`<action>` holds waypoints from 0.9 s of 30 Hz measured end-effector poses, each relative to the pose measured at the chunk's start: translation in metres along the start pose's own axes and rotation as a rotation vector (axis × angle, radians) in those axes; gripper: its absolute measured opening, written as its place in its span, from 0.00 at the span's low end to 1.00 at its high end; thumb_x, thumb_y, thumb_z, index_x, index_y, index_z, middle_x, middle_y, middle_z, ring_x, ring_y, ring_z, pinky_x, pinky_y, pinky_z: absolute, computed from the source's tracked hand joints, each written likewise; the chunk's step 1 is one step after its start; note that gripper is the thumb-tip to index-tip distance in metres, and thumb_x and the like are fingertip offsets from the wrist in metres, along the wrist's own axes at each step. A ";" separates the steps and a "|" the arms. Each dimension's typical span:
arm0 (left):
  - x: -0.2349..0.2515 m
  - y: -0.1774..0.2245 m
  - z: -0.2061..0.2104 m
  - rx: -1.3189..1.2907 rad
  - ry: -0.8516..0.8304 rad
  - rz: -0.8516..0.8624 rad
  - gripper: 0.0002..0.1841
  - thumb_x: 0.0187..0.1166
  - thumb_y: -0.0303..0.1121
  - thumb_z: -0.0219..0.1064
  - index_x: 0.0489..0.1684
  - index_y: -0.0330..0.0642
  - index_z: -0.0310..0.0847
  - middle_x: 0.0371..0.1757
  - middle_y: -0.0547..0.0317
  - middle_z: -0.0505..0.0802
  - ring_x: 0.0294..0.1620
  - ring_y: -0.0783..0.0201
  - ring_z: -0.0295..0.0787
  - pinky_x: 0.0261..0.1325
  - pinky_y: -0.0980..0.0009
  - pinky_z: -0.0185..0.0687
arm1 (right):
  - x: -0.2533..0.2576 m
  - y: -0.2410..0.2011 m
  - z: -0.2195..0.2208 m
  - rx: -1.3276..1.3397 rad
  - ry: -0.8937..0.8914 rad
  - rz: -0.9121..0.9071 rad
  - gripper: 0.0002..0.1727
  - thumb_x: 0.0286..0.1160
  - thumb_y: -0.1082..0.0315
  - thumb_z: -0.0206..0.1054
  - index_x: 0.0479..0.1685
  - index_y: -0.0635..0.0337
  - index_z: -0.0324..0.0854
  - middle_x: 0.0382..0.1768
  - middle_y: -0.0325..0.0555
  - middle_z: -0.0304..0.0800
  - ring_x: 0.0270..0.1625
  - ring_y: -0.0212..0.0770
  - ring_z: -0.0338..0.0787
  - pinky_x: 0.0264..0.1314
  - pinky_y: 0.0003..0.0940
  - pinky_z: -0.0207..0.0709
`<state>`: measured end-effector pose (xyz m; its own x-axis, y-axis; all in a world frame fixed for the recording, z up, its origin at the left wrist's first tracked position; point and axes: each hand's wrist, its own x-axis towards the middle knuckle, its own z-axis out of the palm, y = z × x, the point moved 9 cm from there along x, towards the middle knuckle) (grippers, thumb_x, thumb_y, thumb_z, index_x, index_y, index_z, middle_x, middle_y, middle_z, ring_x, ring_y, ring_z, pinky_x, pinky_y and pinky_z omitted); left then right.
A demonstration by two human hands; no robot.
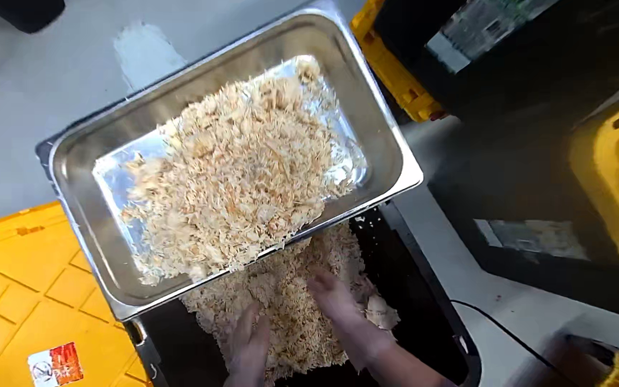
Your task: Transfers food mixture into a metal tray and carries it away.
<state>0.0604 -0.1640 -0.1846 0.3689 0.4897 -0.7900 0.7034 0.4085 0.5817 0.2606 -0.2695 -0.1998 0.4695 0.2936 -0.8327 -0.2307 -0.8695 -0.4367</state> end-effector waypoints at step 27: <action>0.072 -0.148 0.072 -0.162 0.027 -0.388 0.43 0.81 0.48 0.70 0.89 0.31 0.55 0.86 0.33 0.69 0.89 0.45 0.62 0.89 0.49 0.59 | 0.053 0.135 0.115 0.370 -0.232 0.385 0.42 0.79 0.43 0.66 0.89 0.56 0.62 0.83 0.58 0.71 0.83 0.51 0.72 0.81 0.55 0.68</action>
<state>0.0263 -0.2451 -0.3416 0.0782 0.2948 -0.9523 0.6817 0.6812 0.2669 0.1562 -0.3257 -0.3423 0.1037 0.0994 -0.9896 -0.6498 -0.7465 -0.1430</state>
